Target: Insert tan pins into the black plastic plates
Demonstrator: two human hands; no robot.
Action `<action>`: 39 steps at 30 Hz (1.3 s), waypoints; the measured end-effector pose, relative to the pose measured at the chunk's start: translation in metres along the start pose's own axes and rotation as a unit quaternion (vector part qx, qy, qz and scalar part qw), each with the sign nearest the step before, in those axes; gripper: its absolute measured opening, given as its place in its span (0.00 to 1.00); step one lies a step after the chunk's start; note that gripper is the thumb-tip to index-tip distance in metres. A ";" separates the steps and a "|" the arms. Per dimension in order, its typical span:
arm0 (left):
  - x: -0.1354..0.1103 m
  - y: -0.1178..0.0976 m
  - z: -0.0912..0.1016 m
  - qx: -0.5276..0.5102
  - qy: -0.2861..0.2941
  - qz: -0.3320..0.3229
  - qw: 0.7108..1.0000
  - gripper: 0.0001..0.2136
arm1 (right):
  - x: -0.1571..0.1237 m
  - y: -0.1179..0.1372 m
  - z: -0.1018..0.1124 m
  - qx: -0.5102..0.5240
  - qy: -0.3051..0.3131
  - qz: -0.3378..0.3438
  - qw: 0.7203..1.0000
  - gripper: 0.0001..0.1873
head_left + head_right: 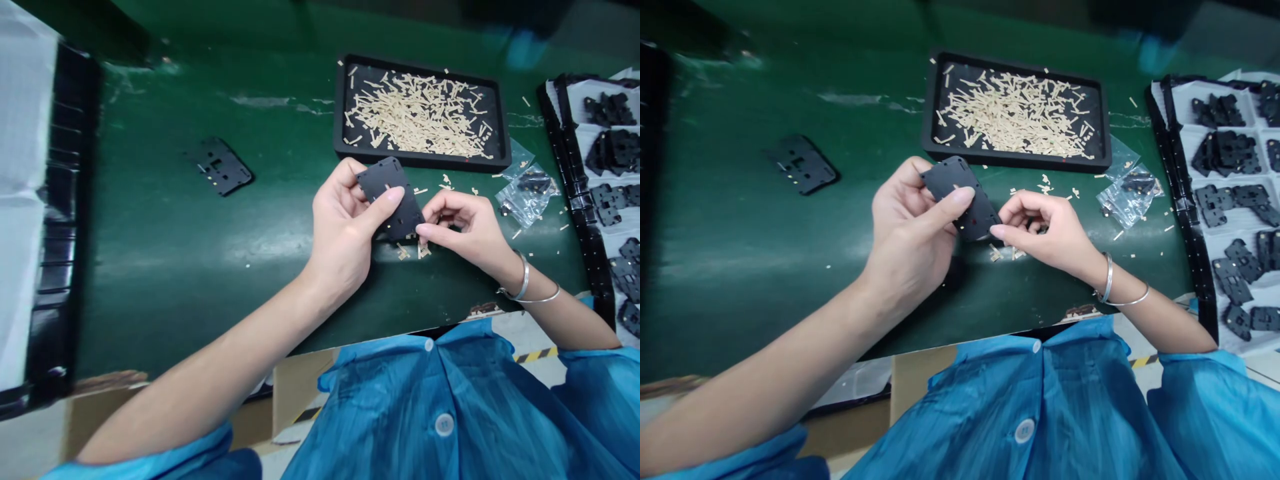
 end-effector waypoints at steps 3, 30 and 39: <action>0.000 0.000 0.001 0.032 -0.004 -0.019 0.999 0.17 | 0.000 -0.004 -0.002 0.035 0.012 -0.023 0.999 0.17; 0.005 0.016 -0.010 -0.017 0.071 0.053 0.996 0.18 | -0.036 0.043 0.015 -0.444 -0.233 0.359 0.787 0.04; 0.006 0.012 -0.008 -0.019 0.063 0.042 0.997 0.13 | -0.031 0.042 0.021 -0.359 -0.230 0.302 0.853 0.03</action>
Point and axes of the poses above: each hand's wrist, its own x-axis towards the middle knuckle, its own z-axis out of the back of the hand, y = z × x, the point moved 8 cm from there along x, towards the middle knuckle, and after that the axes turned 10 degrees about -x, right-handed, at the moved point
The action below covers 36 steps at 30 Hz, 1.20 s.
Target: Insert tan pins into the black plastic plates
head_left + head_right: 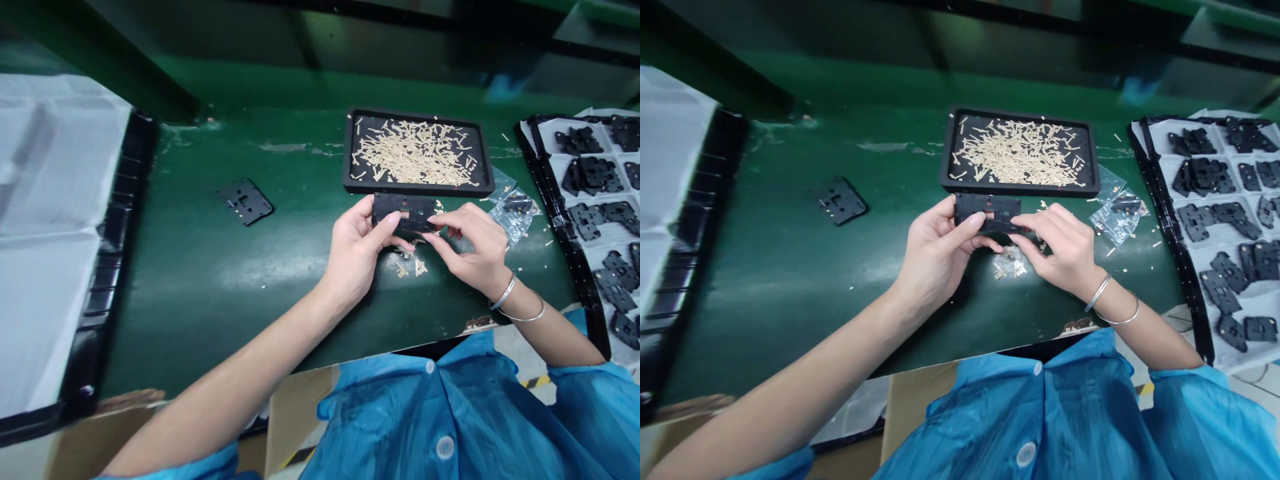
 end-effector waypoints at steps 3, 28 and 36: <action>0.000 0.001 -0.001 -0.001 0.007 0.005 1.000 0.13 | 0.000 -0.013 0.000 0.082 0.011 -0.111 0.990 0.09; 0.022 -0.015 0.031 0.036 -0.075 -0.056 0.995 0.08 | 0.100 -0.165 -0.041 0.212 0.005 -0.475 0.854 0.05; 0.019 -0.010 0.026 0.040 -0.063 -0.047 0.996 0.07 | 0.018 -0.027 -0.057 -0.007 0.404 -0.182 0.896 0.02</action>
Point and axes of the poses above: each hand's wrist, its own x-axis towards the middle knuckle, its own z-axis out of the back of the hand, y = z × x, the point moved 8 cm from there along x, towards the middle knuckle, and after that the axes turned 10 degrees about -x, right-handed, at the moved point
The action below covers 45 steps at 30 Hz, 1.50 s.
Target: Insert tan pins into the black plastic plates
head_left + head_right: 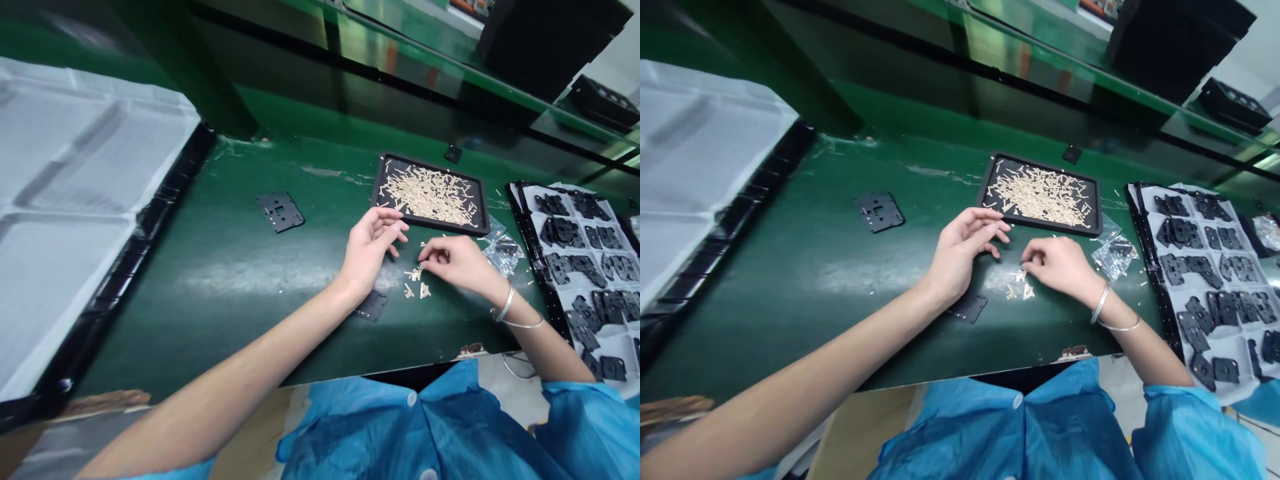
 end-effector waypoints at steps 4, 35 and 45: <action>-0.001 0.002 -0.001 0.015 0.008 0.006 1.000 0.07 | -0.005 0.025 -0.021 -0.155 0.059 0.024 0.986 0.06; -0.031 0.013 -0.034 0.231 0.188 0.097 0.950 0.10 | -0.016 -0.024 -0.015 0.418 -0.107 -0.032 0.902 0.16; -0.030 0.015 -0.032 0.280 0.178 0.095 0.939 0.10 | -0.014 -0.028 -0.021 0.538 -0.034 -0.058 0.841 0.21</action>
Point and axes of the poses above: each hand's wrist, its own x-axis towards the middle knuckle, its own z-axis out of the back of the hand, y = z × x, the point moved 8 cm from there along x, towards the middle knuckle, and after that the axes turned 10 degrees about -x, right-handed, at the moved point
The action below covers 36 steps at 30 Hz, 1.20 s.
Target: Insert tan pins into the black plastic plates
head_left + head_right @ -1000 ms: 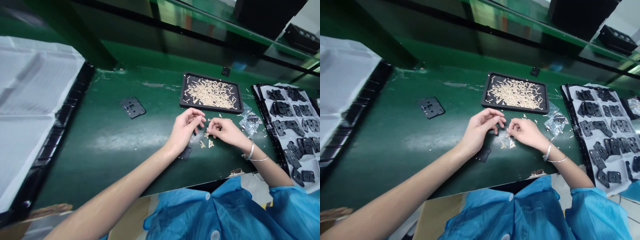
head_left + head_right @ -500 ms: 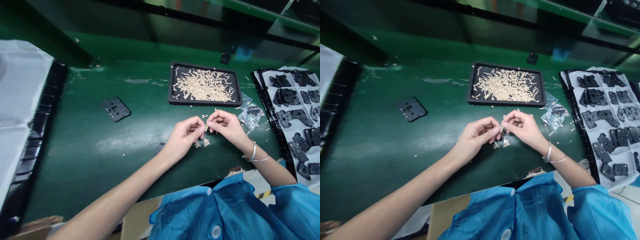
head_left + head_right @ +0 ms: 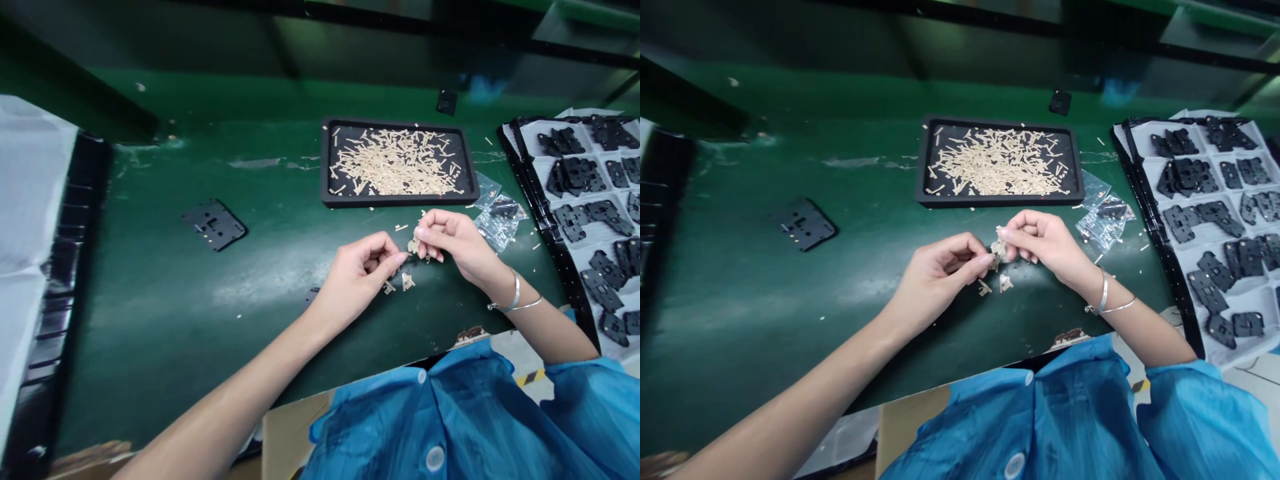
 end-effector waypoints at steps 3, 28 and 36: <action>0.001 -0.002 -0.007 0.050 0.039 -0.021 0.998 0.06 | 0.001 0.000 0.000 0.008 0.003 -0.004 1.000 0.21; -0.006 -0.012 -0.002 -0.014 0.007 -0.047 0.999 0.06 | 0.000 -0.001 -0.006 -0.020 0.017 -0.001 1.000 0.21; -0.005 -0.011 0.001 -0.013 -0.017 -0.040 0.999 0.07 | -0.001 0.001 -0.005 -0.002 0.007 0.000 1.000 0.22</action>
Point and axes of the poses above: each hand's wrist, its own x-axis towards the middle knuckle, its own z-axis out of the back of the hand, y = z × x, the point moved 8 cm from there along x, towards the middle knuckle, and after that the axes turned 10 degrees about -x, right-handed, at the moved point
